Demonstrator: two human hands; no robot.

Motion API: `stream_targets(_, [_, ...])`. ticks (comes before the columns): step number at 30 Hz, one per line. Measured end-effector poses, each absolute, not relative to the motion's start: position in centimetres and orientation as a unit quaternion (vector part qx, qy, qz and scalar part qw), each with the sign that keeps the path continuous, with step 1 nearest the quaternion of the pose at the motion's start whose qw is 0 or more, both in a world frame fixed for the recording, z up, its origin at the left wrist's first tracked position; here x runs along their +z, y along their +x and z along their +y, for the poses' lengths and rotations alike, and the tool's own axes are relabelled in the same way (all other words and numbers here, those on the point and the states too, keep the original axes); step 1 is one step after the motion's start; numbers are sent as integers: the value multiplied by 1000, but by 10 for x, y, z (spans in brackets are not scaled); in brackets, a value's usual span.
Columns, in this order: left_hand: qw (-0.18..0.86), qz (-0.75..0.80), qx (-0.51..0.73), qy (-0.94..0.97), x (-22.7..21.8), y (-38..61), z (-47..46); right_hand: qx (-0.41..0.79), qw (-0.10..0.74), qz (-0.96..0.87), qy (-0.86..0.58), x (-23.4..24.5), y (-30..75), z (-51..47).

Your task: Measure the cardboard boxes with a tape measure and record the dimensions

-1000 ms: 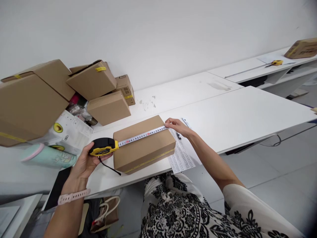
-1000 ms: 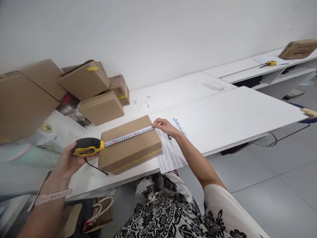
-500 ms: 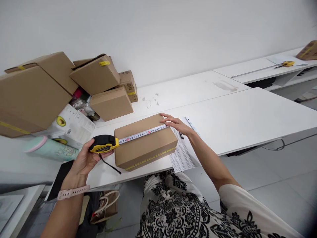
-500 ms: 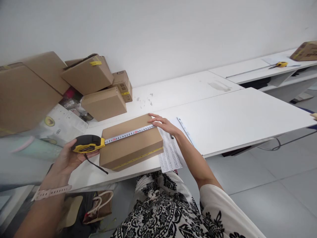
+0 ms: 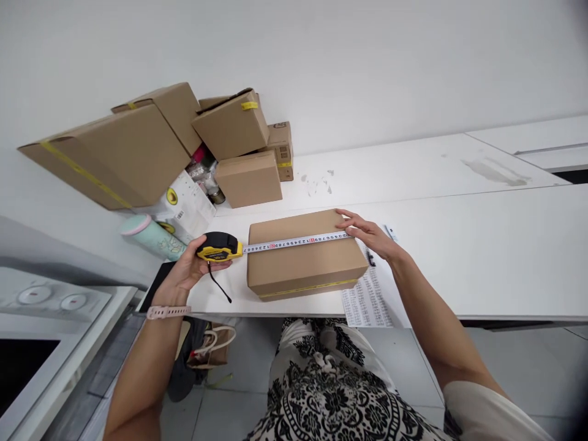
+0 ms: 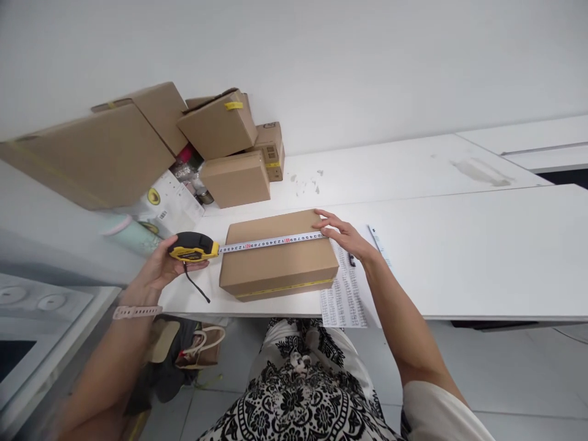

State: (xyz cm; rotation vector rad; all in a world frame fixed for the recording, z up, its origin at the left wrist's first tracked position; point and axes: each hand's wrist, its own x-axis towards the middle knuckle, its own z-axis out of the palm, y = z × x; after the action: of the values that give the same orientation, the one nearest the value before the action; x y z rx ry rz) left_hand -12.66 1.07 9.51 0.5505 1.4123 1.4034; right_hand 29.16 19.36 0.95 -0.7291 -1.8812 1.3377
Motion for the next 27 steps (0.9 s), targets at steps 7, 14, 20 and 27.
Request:
stream_targets(7, [517,596,569,232,94,-126,1,515,354,-720,-301,9,290,192])
stream_targets(14, [521,592,575,219,90,-128,0,508,352,-725,-305,12,290,189])
stream_targets(20, [523,591,574,219,86,-130,-1,513,352,-720,-309,15,289,188])
stream_targets(27, [499,593,594,217,89,-122,-2,519,354,-715,-308,15,288,186])
